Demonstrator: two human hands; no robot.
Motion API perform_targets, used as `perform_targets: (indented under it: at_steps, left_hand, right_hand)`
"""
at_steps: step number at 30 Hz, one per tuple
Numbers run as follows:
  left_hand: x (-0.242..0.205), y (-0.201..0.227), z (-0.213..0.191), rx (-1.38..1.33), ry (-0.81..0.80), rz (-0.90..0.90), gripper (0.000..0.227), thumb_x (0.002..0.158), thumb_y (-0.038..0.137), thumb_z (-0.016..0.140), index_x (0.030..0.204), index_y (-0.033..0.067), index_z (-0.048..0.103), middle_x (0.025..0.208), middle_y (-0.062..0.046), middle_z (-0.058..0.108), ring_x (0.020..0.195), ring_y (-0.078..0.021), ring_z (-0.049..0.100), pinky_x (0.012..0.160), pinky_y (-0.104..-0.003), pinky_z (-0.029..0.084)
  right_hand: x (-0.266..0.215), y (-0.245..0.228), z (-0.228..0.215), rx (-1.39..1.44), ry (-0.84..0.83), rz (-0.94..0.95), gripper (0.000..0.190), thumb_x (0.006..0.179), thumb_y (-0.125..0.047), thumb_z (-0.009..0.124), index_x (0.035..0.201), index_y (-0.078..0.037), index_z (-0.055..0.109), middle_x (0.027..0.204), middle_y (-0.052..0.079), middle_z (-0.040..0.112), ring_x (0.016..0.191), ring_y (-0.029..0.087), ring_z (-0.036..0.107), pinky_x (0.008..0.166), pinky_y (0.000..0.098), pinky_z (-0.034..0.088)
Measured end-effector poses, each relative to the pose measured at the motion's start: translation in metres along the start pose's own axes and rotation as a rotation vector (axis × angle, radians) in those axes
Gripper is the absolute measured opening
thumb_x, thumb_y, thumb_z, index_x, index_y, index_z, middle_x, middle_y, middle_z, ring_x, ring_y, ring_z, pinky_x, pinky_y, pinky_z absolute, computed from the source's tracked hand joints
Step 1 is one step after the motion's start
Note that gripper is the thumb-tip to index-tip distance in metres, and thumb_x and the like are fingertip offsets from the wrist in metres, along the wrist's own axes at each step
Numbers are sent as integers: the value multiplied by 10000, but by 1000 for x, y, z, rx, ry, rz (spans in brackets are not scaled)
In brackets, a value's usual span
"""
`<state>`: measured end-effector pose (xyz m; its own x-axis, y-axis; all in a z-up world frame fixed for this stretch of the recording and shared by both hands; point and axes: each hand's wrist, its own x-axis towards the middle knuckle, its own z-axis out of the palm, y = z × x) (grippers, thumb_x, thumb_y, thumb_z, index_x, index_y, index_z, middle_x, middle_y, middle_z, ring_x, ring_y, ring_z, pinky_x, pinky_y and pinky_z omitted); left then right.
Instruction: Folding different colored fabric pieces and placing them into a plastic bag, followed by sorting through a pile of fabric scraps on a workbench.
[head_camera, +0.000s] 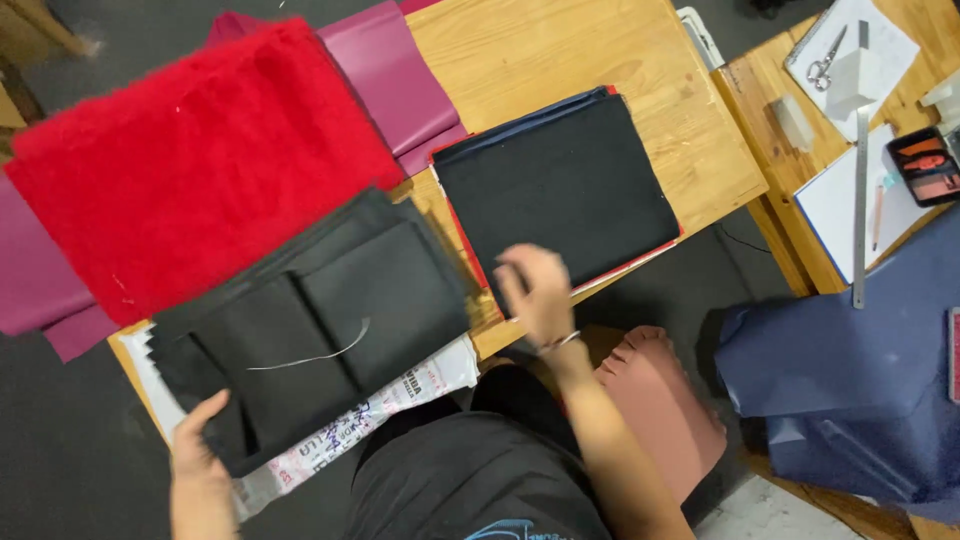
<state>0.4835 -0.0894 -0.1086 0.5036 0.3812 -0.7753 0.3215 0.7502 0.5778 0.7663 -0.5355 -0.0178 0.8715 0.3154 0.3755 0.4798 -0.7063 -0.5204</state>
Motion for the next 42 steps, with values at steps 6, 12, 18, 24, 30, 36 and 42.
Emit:
perform_targets:
  at_steps: [6, 12, 18, 24, 30, 36, 42]
  left_hand:
    - [-41, 34, 30, 386, 373, 82, 394, 868, 211, 785, 1232, 165, 642, 1159, -41, 710, 1022, -195, 680, 805, -477, 581]
    - [-40, 10, 79, 1105, 698, 1166, 659, 849, 146, 752, 1411, -99, 513, 1317, -324, 543, 1234, -487, 431, 1029, -550, 289]
    - [-52, -46, 275, 1087, 129, 1038, 242, 832, 114, 773, 1067, 165, 750, 1071, -108, 712, 1160, -366, 630, 1031, -482, 436]
    - [8, -141, 402, 908, -49, 529, 745, 879, 421, 789, 1463, 33, 539, 1342, -221, 621, 1243, -369, 636, 1024, -430, 553]
    - [57, -180, 436, 724, 158, 676, 750, 834, 59, 802, 1499, -62, 475, 1043, -228, 687, 990, -387, 689, 863, -505, 558]
    - [-9, -159, 477, 870, -110, 840, 418, 819, -96, 569, 837, 241, 815, 1046, 11, 681, 1097, -251, 682, 1029, -401, 504]
    - [-27, -173, 483, 395, -221, 731, 382, 829, -184, 322, 607, 74, 496, 1001, -200, 776, 1195, -373, 647, 1140, -501, 382]
  right_hand:
    - [-9, 98, -17, -285, -656, 212, 1091, 646, -500, 944, 1565, -338, 378, 1694, 158, 187, 1564, 415, 116, 1174, 687, 152]
    - [-16, 125, -1, -113, -615, -126, 648, 818, -479, 770, 1416, -297, 598, 1628, 202, 358, 1497, 493, 306, 1107, 746, 264]
    - [-29, 142, 1, -214, -485, -277, 591, 828, -595, 719, 1377, -392, 637, 1572, 26, 490, 1459, 309, 427, 1195, 594, 297]
    - [-6, 178, -26, 152, -562, -195, 458, 808, -410, 848, 1240, -322, 724, 1380, -69, 668, 1322, 147, 592, 1162, 368, 430]
    - [50, 271, -83, -18, -77, 79, 429, 887, -212, 805, 1296, -187, 677, 1316, 87, 639, 1307, 298, 581, 1119, 455, 447]
    - [60, 332, -74, 59, -213, 435, 702, 826, -282, 850, 1447, -142, 553, 1328, 184, 601, 1273, 425, 576, 1102, 551, 438]
    - [43, 349, -57, 67, -65, 513, 642, 735, -327, 921, 1330, -291, 681, 1279, 56, 569, 1250, 315, 554, 1126, 426, 393]
